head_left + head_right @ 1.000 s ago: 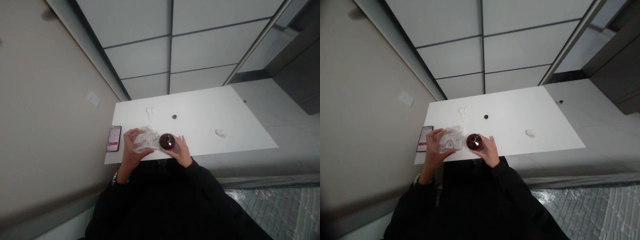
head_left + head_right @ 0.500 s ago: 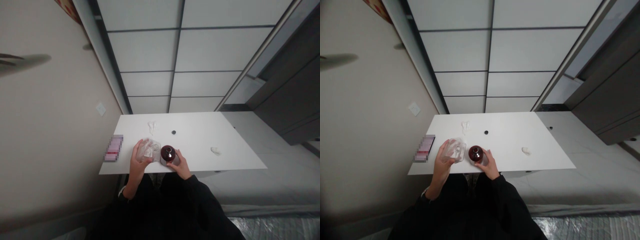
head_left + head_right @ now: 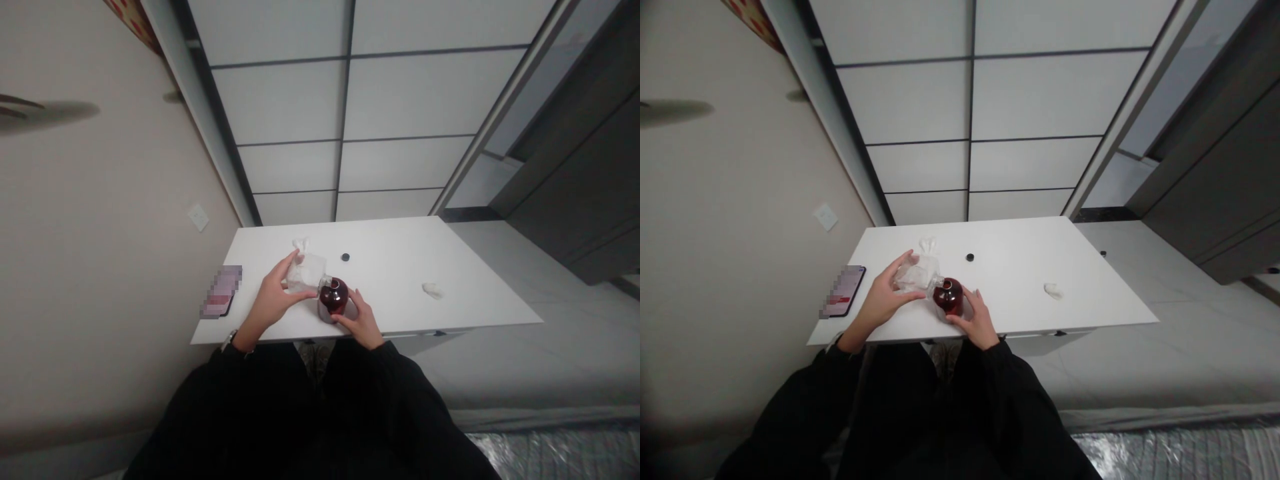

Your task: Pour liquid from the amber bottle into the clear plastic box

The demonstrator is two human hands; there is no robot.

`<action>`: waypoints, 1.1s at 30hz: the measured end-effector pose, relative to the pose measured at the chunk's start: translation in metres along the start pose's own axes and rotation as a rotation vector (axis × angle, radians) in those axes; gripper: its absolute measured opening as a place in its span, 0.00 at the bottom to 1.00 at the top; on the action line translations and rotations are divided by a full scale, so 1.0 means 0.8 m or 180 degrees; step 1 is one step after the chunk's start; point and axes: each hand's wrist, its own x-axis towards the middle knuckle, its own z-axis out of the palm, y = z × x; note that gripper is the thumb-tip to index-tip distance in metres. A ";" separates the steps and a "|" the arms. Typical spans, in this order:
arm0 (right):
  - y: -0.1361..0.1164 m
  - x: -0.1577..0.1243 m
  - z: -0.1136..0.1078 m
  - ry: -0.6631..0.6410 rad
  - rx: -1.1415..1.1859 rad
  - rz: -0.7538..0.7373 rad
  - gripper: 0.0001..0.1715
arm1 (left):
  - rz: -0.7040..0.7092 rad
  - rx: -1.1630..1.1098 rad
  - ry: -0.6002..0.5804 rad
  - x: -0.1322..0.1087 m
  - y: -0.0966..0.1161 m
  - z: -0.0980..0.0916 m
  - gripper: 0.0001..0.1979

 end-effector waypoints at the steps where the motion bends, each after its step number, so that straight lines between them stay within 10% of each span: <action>1: 0.000 0.000 0.000 -0.0008 0.0007 -0.0009 0.48 | 0.0043 0.0081 -0.0042 0.003 0.002 -0.002 0.47; 33: -0.009 0.003 -0.002 -0.0078 0.0235 -0.0083 0.48 | 0.1024 0.1904 -0.0989 0.047 0.052 -0.024 0.48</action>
